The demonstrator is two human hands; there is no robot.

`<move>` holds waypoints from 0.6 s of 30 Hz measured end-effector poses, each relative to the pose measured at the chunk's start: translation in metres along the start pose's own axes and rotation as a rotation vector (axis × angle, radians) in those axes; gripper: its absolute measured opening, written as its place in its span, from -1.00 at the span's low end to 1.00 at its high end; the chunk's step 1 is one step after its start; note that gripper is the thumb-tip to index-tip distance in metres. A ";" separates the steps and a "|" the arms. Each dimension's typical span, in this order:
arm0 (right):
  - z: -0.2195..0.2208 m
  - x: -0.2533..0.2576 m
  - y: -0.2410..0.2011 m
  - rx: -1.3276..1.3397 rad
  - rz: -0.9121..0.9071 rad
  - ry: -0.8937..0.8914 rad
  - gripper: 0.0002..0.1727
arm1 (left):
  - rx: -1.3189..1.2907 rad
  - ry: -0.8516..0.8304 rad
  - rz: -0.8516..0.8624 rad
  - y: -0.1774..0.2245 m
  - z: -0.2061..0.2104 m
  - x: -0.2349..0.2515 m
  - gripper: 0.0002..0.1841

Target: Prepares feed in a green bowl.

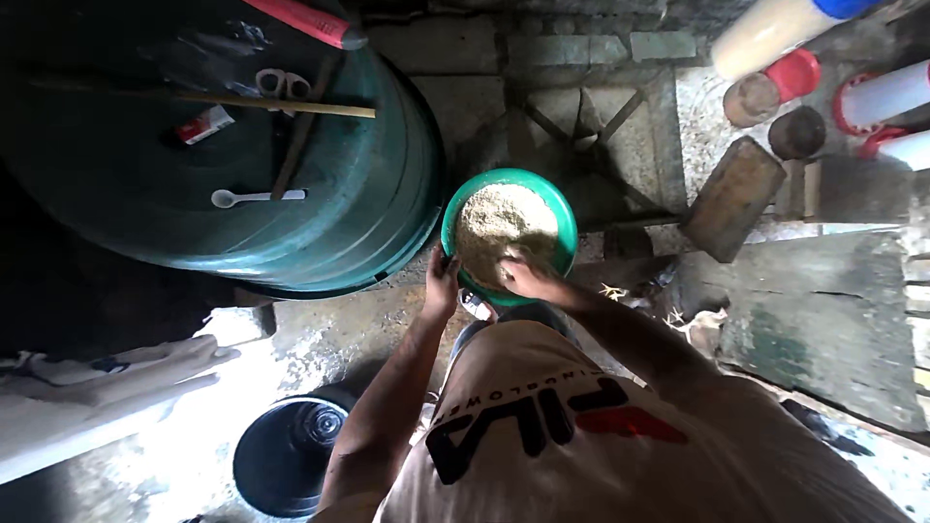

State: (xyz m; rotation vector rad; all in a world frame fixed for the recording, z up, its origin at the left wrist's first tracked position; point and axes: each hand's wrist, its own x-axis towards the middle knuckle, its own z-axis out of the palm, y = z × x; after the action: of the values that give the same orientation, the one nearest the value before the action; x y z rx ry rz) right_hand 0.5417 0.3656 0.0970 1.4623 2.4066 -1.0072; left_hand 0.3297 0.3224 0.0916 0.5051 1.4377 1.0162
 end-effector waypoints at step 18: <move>-0.078 0.035 0.024 -0.017 -0.001 -0.058 -0.62 | -0.155 -0.022 0.030 0.012 0.010 -0.006 -0.36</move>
State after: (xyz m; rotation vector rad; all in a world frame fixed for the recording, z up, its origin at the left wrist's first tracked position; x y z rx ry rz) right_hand 0.5600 0.4456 0.1296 1.4069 2.3694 -1.0127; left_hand 0.3366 0.3262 0.1063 0.4246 1.3238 1.1326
